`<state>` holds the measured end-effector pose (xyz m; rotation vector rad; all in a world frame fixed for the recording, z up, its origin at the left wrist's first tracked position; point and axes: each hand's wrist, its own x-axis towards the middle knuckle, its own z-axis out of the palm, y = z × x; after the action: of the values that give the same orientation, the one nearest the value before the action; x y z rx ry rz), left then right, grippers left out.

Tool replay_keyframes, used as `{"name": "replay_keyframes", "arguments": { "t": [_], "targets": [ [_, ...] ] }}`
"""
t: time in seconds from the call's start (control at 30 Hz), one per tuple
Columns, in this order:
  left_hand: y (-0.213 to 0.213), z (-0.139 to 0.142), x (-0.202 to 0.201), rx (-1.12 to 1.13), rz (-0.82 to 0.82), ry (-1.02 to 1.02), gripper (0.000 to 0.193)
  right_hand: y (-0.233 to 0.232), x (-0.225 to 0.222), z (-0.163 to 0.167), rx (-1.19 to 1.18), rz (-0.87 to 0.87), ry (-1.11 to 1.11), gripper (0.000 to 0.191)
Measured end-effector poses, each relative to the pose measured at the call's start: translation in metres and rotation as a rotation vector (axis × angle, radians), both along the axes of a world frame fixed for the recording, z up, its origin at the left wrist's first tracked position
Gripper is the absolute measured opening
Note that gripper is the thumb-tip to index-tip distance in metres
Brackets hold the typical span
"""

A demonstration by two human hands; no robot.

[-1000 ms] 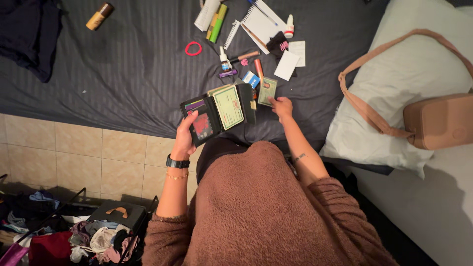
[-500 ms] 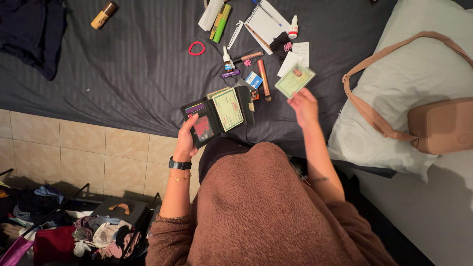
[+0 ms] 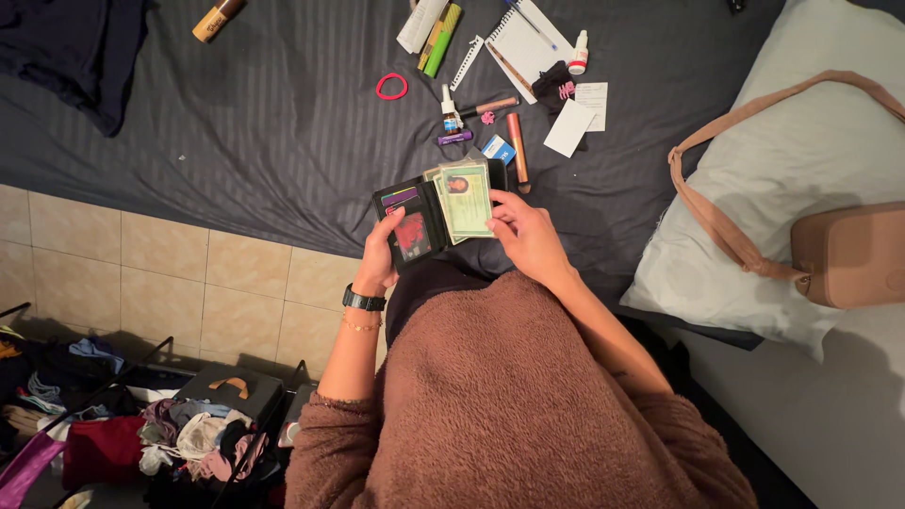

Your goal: The person sits on the edge of a bed and sorts cards, cash, and papers into a wallet, placing each item into its slots. They then open a beige crossbody bag, place the wallet inside, and pick up small items from the bed to pack into the bag.

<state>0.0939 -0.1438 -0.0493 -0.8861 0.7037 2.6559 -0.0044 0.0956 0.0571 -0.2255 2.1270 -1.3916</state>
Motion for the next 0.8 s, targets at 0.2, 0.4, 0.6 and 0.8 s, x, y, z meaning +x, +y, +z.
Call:
{"name": "replay_keyframes", "arguments": {
  "t": [0.2, 0.4, 0.6, 0.8],
  "targets": [
    [-0.001, -0.003, 0.003, 0.113, 0.019, 0.038, 0.042, -0.004, -0.004, 0.002, 0.336, 0.115, 0.391, 0.048],
    [-0.001, -0.005, 0.005, 0.167, 0.010, 0.070, 0.042, -0.008, -0.002, 0.007, 0.453, 0.202, 0.433, 0.046],
    [-0.002, -0.009, 0.008, 0.145, 0.026, 0.042, 0.041, 0.003, 0.001, 0.027, 0.247, -0.037, 0.638, 0.044],
    [0.002, -0.010, 0.005, 0.171, -0.003, 0.040, 0.040, 0.014, -0.006, 0.003, 0.105, -0.097, 0.213, 0.074]
  ]
}}
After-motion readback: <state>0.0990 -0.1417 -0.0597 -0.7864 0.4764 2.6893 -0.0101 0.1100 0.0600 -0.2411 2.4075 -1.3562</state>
